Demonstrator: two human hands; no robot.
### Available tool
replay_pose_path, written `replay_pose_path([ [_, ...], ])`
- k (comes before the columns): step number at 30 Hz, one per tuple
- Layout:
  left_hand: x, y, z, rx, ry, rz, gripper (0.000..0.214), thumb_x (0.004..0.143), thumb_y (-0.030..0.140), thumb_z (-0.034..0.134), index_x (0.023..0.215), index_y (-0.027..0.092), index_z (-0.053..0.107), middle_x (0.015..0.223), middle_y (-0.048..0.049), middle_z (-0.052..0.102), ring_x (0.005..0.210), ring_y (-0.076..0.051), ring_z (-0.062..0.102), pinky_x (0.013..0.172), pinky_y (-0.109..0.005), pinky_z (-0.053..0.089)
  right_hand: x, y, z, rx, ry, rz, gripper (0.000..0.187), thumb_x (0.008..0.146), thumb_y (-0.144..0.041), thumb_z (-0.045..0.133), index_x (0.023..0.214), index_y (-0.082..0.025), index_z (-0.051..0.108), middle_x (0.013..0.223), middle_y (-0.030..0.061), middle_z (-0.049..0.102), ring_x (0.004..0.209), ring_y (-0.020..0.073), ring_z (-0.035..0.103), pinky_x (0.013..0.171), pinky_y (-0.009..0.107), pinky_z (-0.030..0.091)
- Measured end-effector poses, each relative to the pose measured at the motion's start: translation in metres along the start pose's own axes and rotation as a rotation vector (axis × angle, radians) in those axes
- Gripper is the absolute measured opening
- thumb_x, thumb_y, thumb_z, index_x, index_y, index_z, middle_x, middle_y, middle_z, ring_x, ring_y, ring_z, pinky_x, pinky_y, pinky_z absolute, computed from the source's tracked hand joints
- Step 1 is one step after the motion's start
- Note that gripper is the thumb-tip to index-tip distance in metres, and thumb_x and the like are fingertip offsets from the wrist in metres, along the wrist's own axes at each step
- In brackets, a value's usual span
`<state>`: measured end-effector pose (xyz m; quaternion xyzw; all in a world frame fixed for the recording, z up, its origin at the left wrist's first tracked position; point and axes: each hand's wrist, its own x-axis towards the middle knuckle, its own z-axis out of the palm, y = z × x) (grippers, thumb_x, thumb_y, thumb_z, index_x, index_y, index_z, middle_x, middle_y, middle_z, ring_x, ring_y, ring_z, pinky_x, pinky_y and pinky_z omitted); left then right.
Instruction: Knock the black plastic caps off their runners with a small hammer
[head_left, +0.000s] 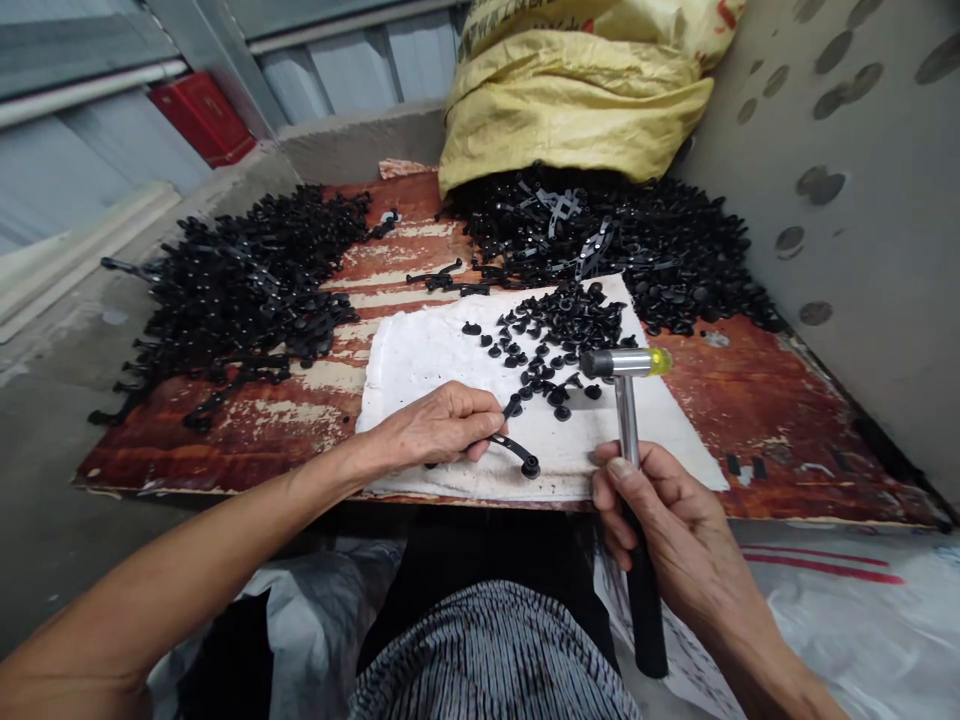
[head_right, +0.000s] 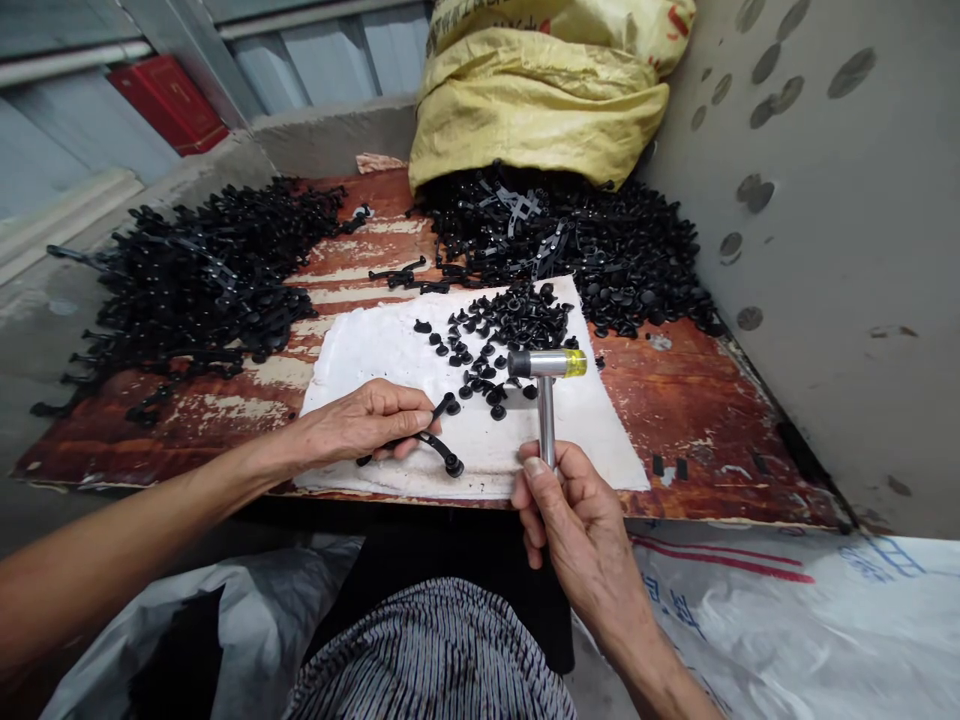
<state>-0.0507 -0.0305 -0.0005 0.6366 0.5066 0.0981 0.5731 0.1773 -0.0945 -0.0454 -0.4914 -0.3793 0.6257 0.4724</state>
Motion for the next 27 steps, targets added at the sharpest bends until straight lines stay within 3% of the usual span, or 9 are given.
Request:
replay_pose_path([
  [5, 0.002, 0.0, -0.001, 0.01, -0.007, -0.004, 0.027, 0.091, 0.038, 0.048, 0.083, 0.014, 0.059, 0.055, 0.0053, 0.05, 0.04, -0.003, 0.033, 0.038, -0.016, 0.024, 0.0, 0.001, -0.001, -0.009, -0.002, -0.004, 0.035, 0.079, -0.051, 0.072, 0.091, -0.02, 0.06, 0.061, -0.0056, 0.057, 0.038, 0.0046, 0.039, 0.031, 0.016, 0.038],
  [14, 0.001, 0.01, -0.007, 0.096, -0.025, -0.053, 0.033, 0.091, 0.032, 0.048, 0.062, 0.017, 0.05, 0.043, 0.0077, 0.036, 0.035, -0.003, 0.026, 0.036, -0.016, 0.019, -0.001, 0.0, -0.002, -0.12, -0.033, -0.03, 0.037, 0.083, -0.055, 0.065, 0.093, -0.02, 0.06, 0.063, -0.0049, 0.055, 0.039, 0.0063, 0.039, 0.031, 0.017, 0.037],
  [19, 0.004, 0.01, -0.004, 0.046, -0.047, -0.057, 0.036, 0.092, 0.034, 0.047, 0.06, 0.018, 0.048, 0.042, 0.0073, 0.034, 0.036, -0.004, 0.025, 0.037, -0.018, 0.017, -0.001, 0.001, -0.008, -0.278, -0.089, -0.056, 0.036, 0.092, -0.052, 0.053, 0.107, -0.021, 0.06, 0.067, -0.0033, 0.056, 0.041, 0.0084, 0.042, 0.033, 0.02, 0.039],
  [21, 0.004, 0.01, -0.004, 0.047, -0.044, -0.069, 0.037, 0.092, 0.035, 0.048, 0.059, 0.018, 0.048, 0.042, 0.0069, 0.034, 0.036, -0.004, 0.026, 0.037, -0.018, 0.017, 0.0, -0.002, -0.01, -0.43, -0.103, -0.131, 0.036, 0.095, -0.047, 0.049, 0.117, -0.021, 0.061, 0.07, -0.0005, 0.06, 0.048, 0.012, 0.053, 0.043, 0.024, 0.049],
  [23, 0.004, 0.011, -0.004, 0.051, -0.04, -0.075, 0.037, 0.091, 0.037, 0.05, 0.059, 0.018, 0.049, 0.042, 0.0064, 0.036, 0.036, -0.004, 0.026, 0.037, -0.019, 0.017, 0.0, -0.007, -0.011, -0.599, -0.095, -0.28, 0.038, 0.095, -0.039, 0.049, 0.125, -0.02, 0.061, 0.085, 0.0065, 0.07, 0.072, 0.0194, 0.068, 0.067, 0.033, 0.059],
  [25, 0.004, 0.012, -0.004, 0.052, -0.03, -0.071, 0.037, 0.09, 0.038, 0.051, 0.059, 0.018, 0.049, 0.043, 0.0061, 0.037, 0.036, -0.004, 0.027, 0.037, -0.019, 0.017, -0.001, -0.014, -0.01, -0.734, -0.097, -0.456, 0.041, 0.095, -0.031, 0.049, 0.133, -0.02, 0.058, 0.112, 0.0124, 0.071, 0.102, 0.0254, 0.068, 0.089, 0.041, 0.056],
  [27, 0.004, 0.012, -0.004, 0.056, -0.027, -0.078, 0.038, 0.09, 0.038, 0.051, 0.058, 0.018, 0.048, 0.042, 0.0061, 0.036, 0.035, -0.004, 0.027, 0.038, -0.019, 0.017, -0.002, -0.021, -0.009, -0.813, -0.123, -0.625, 0.046, 0.096, -0.021, 0.046, 0.141, -0.023, 0.052, 0.122, 0.012, 0.068, 0.108, 0.0239, 0.067, 0.093, 0.041, 0.054],
])
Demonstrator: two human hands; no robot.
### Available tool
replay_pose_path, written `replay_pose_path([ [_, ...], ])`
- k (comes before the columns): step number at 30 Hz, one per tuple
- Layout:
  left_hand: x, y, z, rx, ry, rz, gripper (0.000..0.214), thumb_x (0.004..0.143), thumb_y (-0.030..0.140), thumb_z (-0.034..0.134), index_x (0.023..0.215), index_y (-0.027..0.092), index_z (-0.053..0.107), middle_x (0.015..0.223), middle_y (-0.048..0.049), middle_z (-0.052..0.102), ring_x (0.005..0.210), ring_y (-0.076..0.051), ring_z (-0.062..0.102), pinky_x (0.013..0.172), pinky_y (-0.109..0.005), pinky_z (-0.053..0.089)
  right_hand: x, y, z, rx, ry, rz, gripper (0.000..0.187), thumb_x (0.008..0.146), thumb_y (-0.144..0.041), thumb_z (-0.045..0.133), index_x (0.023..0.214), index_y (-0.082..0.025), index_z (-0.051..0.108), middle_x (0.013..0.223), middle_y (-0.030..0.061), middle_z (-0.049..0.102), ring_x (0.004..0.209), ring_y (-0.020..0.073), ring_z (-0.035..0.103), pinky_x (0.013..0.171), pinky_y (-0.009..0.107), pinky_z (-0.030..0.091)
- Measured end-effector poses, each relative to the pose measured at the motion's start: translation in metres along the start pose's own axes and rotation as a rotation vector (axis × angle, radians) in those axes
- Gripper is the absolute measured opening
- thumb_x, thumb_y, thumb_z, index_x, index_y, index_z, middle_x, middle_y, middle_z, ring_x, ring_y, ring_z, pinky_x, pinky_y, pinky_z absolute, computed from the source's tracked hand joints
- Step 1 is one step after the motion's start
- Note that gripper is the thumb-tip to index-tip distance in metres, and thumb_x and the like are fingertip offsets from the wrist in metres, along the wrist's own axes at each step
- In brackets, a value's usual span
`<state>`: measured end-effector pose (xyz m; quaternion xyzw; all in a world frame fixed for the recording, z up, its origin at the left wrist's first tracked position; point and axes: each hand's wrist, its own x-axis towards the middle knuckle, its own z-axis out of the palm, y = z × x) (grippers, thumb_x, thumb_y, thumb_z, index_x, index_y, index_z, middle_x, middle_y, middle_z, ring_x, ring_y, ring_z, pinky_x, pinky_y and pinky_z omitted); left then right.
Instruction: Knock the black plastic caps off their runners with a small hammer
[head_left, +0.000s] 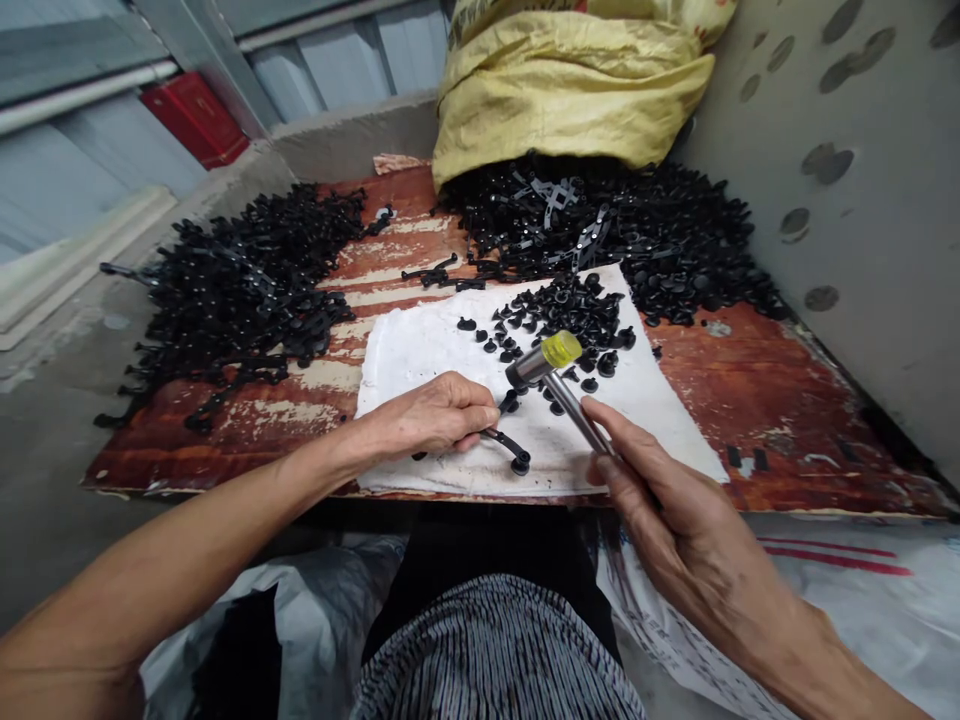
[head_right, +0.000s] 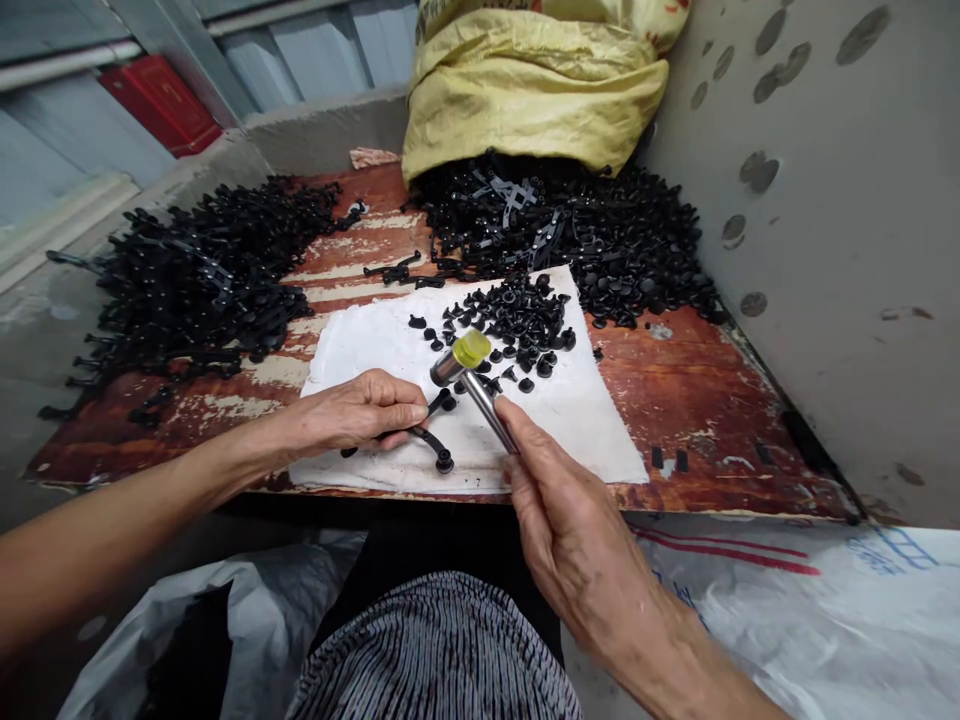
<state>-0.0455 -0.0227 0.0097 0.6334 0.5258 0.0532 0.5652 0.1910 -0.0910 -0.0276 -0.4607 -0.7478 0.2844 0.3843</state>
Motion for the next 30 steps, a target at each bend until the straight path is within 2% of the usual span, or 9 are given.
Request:
replay_pose_path([
  [3, 0.0, 0.001, 0.0, 0.015, -0.003, -0.021, 0.038, 0.089, 0.036, 0.052, 0.056, 0.018, 0.047, 0.041, 0.0061, 0.036, 0.035, -0.004, 0.027, 0.038, -0.02, 0.016, 0.002, -0.002, -0.004, -0.098, 0.028, -0.169, 0.06, 0.094, -0.008, 0.042, 0.151, -0.026, 0.039, 0.102, 0.0094, 0.071, 0.084, 0.0183, 0.07, 0.077, 0.032, 0.059],
  [6, 0.0, 0.0, 0.001, 0.003, -0.01, 0.003, 0.038, 0.089, 0.036, 0.051, 0.056, 0.018, 0.048, 0.042, 0.0061, 0.036, 0.036, -0.005, 0.028, 0.039, -0.021, 0.017, 0.003, 0.0, -0.009, -0.248, -0.067, -0.225, 0.062, 0.092, -0.005, 0.04, 0.151, -0.023, 0.04, 0.08, 0.0061, 0.064, 0.054, 0.0156, 0.06, 0.05, 0.026, 0.054],
  [8, 0.0, -0.001, 0.001, -0.011, -0.015, 0.012, 0.038, 0.089, 0.037, 0.05, 0.057, 0.018, 0.047, 0.042, 0.0063, 0.036, 0.036, -0.005, 0.028, 0.039, -0.021, 0.017, 0.003, -0.001, -0.013, -0.291, -0.128, -0.236, 0.063, 0.092, -0.006, 0.039, 0.152, -0.025, 0.038, 0.076, 0.0045, 0.061, 0.046, 0.0144, 0.053, 0.043, 0.026, 0.05],
  [13, 0.0, -0.006, 0.0, -0.023, -0.025, 0.001, 0.038, 0.089, 0.039, 0.05, 0.057, 0.018, 0.048, 0.043, 0.0058, 0.037, 0.037, -0.005, 0.027, 0.04, -0.022, 0.016, 0.003, -0.008, -0.017, -0.195, 0.02, -0.263, 0.075, 0.093, -0.005, 0.042, 0.157, -0.036, 0.02, 0.081, 0.0035, 0.06, 0.061, 0.0166, 0.06, 0.052, 0.026, 0.053],
  [16, 0.001, -0.007, 0.001, -0.051, -0.022, 0.004, 0.038, 0.088, 0.039, 0.051, 0.056, 0.018, 0.048, 0.042, 0.0059, 0.036, 0.036, -0.005, 0.028, 0.039, -0.021, 0.017, 0.006, -0.002, -0.015, -0.312, -0.062, -0.256, 0.072, 0.09, -0.005, 0.04, 0.156, -0.031, 0.027, 0.078, 0.0038, 0.06, 0.05, 0.0155, 0.054, 0.042, 0.025, 0.048],
  [18, 0.001, -0.007, 0.002, -0.069, -0.023, -0.009, 0.039, 0.088, 0.038, 0.052, 0.055, 0.018, 0.047, 0.04, 0.0061, 0.035, 0.035, -0.005, 0.027, 0.039, -0.021, 0.016, 0.008, 0.001, -0.014, -0.36, -0.136, -0.252, 0.069, 0.09, -0.006, 0.04, 0.154, -0.029, 0.033, 0.077, 0.0039, 0.061, 0.048, 0.0155, 0.055, 0.043, 0.027, 0.049],
  [22, 0.001, -0.005, 0.003, -0.078, -0.017, -0.032, 0.038, 0.089, 0.035, 0.051, 0.055, 0.018, 0.048, 0.039, 0.0061, 0.035, 0.035, -0.005, 0.026, 0.038, -0.021, 0.017, 0.006, 0.002, -0.013, -0.231, -0.011, -0.224, 0.073, 0.093, -0.007, 0.041, 0.157, -0.036, 0.022, 0.082, 0.0034, 0.061, 0.06, 0.0168, 0.06, 0.053, 0.027, 0.054],
  [26, 0.0, 0.0, 0.004, -0.057, -0.01, -0.048, 0.038, 0.089, 0.031, 0.05, 0.053, 0.018, 0.048, 0.037, 0.0059, 0.034, 0.034, -0.005, 0.026, 0.037, -0.021, 0.016, 0.002, 0.002, -0.011, -0.304, -0.125, -0.196, 0.063, 0.093, -0.012, 0.039, 0.153, -0.033, 0.036, 0.073, 0.0024, 0.06, 0.048, 0.0155, 0.054, 0.043, 0.026, 0.049],
  [30, 0.001, 0.0, 0.005, -0.034, 0.001, -0.047, 0.037, 0.088, 0.028, 0.05, 0.053, 0.018, 0.048, 0.038, 0.0058, 0.034, 0.035, -0.005, 0.026, 0.037, -0.021, 0.017, 0.001, 0.003, -0.008, -0.174, -0.003, -0.14, 0.063, 0.094, -0.012, 0.044, 0.153, -0.033, 0.036, 0.082, 0.0042, 0.066, 0.06, 0.0174, 0.062, 0.054, 0.027, 0.055],
])
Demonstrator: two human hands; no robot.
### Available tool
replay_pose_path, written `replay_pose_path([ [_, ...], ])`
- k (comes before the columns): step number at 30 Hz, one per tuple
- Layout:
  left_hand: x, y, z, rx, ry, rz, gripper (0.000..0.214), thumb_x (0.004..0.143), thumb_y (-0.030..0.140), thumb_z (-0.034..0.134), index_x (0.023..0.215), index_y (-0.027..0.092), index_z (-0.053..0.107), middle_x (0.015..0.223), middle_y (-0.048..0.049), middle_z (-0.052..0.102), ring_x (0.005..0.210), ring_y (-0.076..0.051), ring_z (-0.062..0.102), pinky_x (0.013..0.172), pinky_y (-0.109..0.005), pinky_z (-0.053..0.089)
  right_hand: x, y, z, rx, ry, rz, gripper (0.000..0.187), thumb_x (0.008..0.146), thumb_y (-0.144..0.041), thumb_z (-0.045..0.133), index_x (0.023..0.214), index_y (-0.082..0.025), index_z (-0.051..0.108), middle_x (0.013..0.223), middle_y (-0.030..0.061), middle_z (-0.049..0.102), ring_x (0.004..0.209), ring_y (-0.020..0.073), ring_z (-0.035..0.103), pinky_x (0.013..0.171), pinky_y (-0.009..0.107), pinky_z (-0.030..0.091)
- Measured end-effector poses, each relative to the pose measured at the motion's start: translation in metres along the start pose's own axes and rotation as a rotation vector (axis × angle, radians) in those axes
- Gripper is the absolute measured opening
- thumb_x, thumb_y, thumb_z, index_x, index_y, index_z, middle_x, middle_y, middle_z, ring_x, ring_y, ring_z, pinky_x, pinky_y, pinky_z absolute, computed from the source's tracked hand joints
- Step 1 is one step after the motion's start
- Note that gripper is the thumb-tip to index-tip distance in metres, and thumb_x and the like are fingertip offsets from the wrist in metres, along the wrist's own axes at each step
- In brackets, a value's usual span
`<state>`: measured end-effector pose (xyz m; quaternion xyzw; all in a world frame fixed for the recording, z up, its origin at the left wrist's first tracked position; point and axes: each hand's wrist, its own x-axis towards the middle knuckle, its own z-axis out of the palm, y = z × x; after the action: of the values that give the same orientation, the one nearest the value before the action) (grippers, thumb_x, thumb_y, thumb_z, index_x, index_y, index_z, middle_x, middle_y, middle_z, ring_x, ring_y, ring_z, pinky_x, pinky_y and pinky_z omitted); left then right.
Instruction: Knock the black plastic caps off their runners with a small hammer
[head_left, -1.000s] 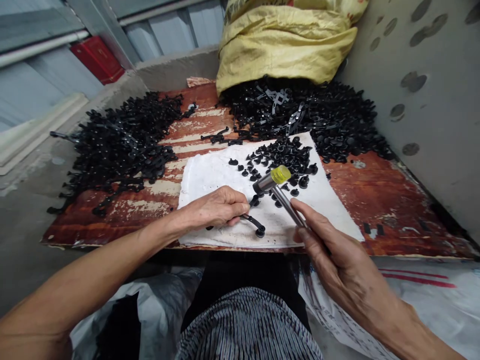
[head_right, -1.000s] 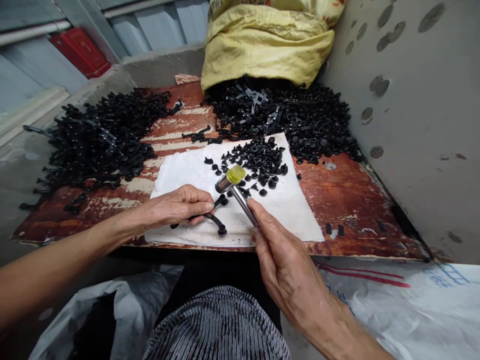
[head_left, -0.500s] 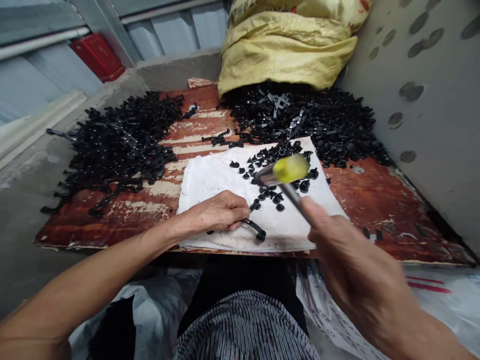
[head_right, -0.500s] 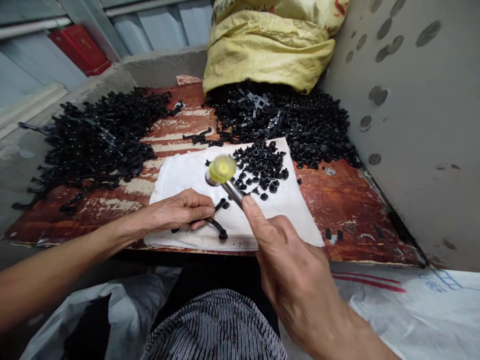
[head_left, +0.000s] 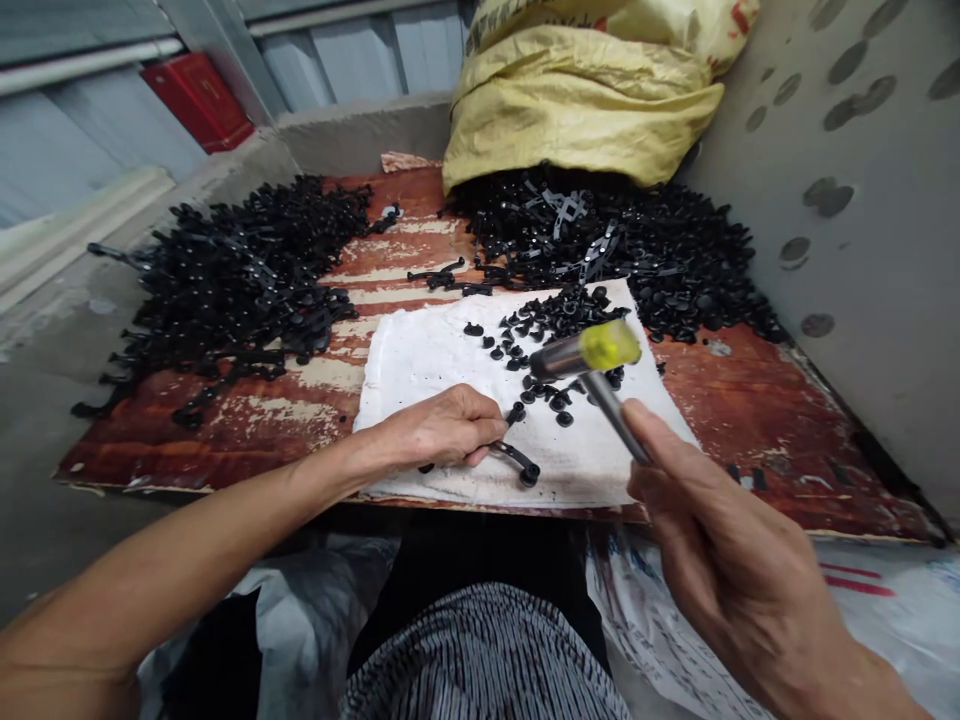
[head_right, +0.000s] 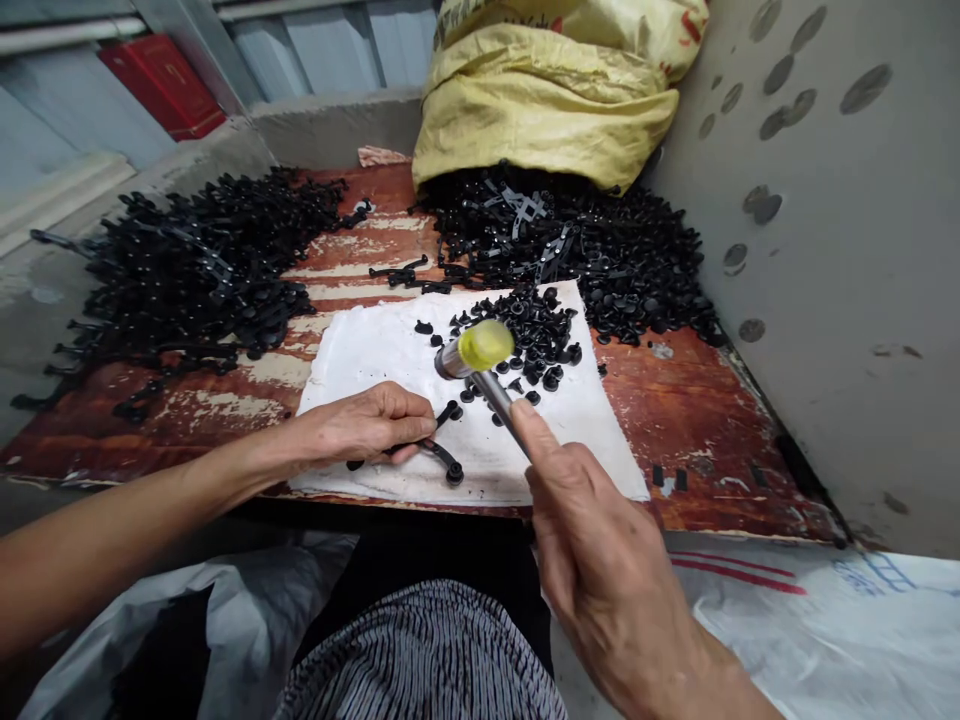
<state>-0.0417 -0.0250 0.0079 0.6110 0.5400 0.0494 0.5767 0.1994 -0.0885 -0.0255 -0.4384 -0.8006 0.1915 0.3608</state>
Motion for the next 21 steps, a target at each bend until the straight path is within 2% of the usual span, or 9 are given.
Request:
replay_pose_path([
  [3, 0.002, -0.003, -0.001, 0.018, -0.008, 0.019, 0.037, 0.089, 0.03, 0.049, 0.054, 0.018, 0.048, 0.039, 0.0059, 0.035, 0.035, -0.006, 0.026, 0.038, -0.021, 0.017, 0.001, 0.0, 0.001, 0.014, -0.07, 0.055, 0.052, 0.093, -0.017, 0.047, 0.143, -0.03, 0.053, 0.086, 0.0065, 0.071, 0.063, 0.0193, 0.065, 0.052, 0.029, 0.055],
  [5, 0.001, -0.004, -0.001, 0.04, -0.017, 0.034, 0.037, 0.09, 0.032, 0.048, 0.056, 0.018, 0.048, 0.041, 0.0061, 0.035, 0.037, -0.006, 0.027, 0.039, -0.021, 0.019, 0.003, 0.0, 0.0, 0.103, -0.089, 0.123, 0.043, 0.092, -0.023, 0.049, 0.133, -0.029, 0.061, 0.096, 0.008, 0.072, 0.069, 0.0208, 0.068, 0.055, 0.031, 0.056],
  [7, -0.003, -0.002, -0.001, 0.105, -0.008, 0.055, 0.036, 0.091, 0.033, 0.046, 0.059, 0.018, 0.048, 0.045, 0.0056, 0.039, 0.04, -0.007, 0.031, 0.041, -0.021, 0.023, 0.006, 0.0, -0.001, 0.28, 0.002, 0.279, 0.038, 0.092, -0.03, 0.054, 0.13, -0.029, 0.062, 0.093, 0.0062, 0.071, 0.062, 0.0177, 0.064, 0.051, 0.029, 0.053],
  [9, -0.012, 0.002, 0.001, 0.229, 0.044, 0.11, 0.032, 0.092, 0.03, 0.045, 0.063, 0.018, 0.05, 0.052, 0.0043, 0.045, 0.045, -0.007, 0.037, 0.045, -0.021, 0.028, 0.011, 0.001, -0.001, 0.507, 0.136, 0.466, 0.036, 0.09, -0.037, 0.06, 0.125, -0.031, 0.061, 0.075, -0.0002, 0.065, 0.045, 0.0124, 0.052, 0.038, 0.024, 0.045],
  [12, -0.03, 0.006, 0.006, 0.549, 0.237, 0.262, 0.026, 0.093, 0.024, 0.043, 0.071, 0.017, 0.054, 0.064, 0.0005, 0.055, 0.058, -0.011, 0.048, 0.056, -0.023, 0.036, 0.02, 0.004, 0.001, 0.86, 0.293, 0.695, 0.037, 0.078, -0.042, 0.073, 0.11, -0.03, 0.059, 0.062, -0.0065, 0.055, 0.039, 0.0093, 0.042, 0.031, 0.019, 0.037],
  [15, -0.041, -0.003, 0.009, 0.945, 0.511, 0.489, 0.027, 0.093, 0.014, 0.038, 0.084, 0.016, 0.063, 0.075, -0.0063, 0.065, 0.07, -0.017, 0.056, 0.063, -0.029, 0.04, 0.028, 0.007, 0.004, 1.094, 0.411, 0.857, 0.038, 0.063, -0.032, 0.083, 0.092, -0.027, 0.058, 0.059, -0.0072, 0.052, 0.04, 0.0069, 0.04, 0.031, 0.015, 0.036],
  [17, -0.041, -0.017, 0.007, 1.139, 0.651, 0.677, 0.031, 0.094, 0.011, 0.036, 0.097, 0.016, 0.066, 0.083, -0.0097, 0.069, 0.076, -0.02, 0.059, 0.065, -0.032, 0.041, 0.03, 0.009, 0.004, 1.174, 0.444, 0.93, 0.03, 0.064, -0.027, 0.082, 0.081, -0.025, 0.058, 0.06, -0.0057, 0.052, 0.041, 0.0054, 0.04, 0.032, 0.014, 0.036],
  [19, -0.039, -0.034, 0.004, 1.254, 0.728, 0.846, 0.031, 0.095, 0.013, 0.037, 0.106, 0.017, 0.066, 0.09, -0.0106, 0.071, 0.083, -0.021, 0.062, 0.07, -0.034, 0.043, 0.03, 0.009, 0.003, 1.21, 0.426, 0.968, 0.022, 0.07, -0.025, 0.08, 0.074, -0.024, 0.058, 0.062, -0.0032, 0.052, 0.042, 0.0049, 0.041, 0.033, 0.014, 0.037],
  [21, -0.036, -0.049, 0.0, 1.326, 0.8, 0.932, 0.028, 0.095, 0.015, 0.042, 0.106, 0.019, 0.067, 0.094, -0.0097, 0.072, 0.09, -0.021, 0.062, 0.08, -0.037, 0.044, 0.029, 0.008, 0.002, 1.209, 0.398, 0.971, 0.018, 0.074, -0.025, 0.078, 0.072, -0.025, 0.06, 0.063, -0.0013, 0.052, 0.042, 0.0054, 0.042, 0.033, 0.015, 0.037],
])
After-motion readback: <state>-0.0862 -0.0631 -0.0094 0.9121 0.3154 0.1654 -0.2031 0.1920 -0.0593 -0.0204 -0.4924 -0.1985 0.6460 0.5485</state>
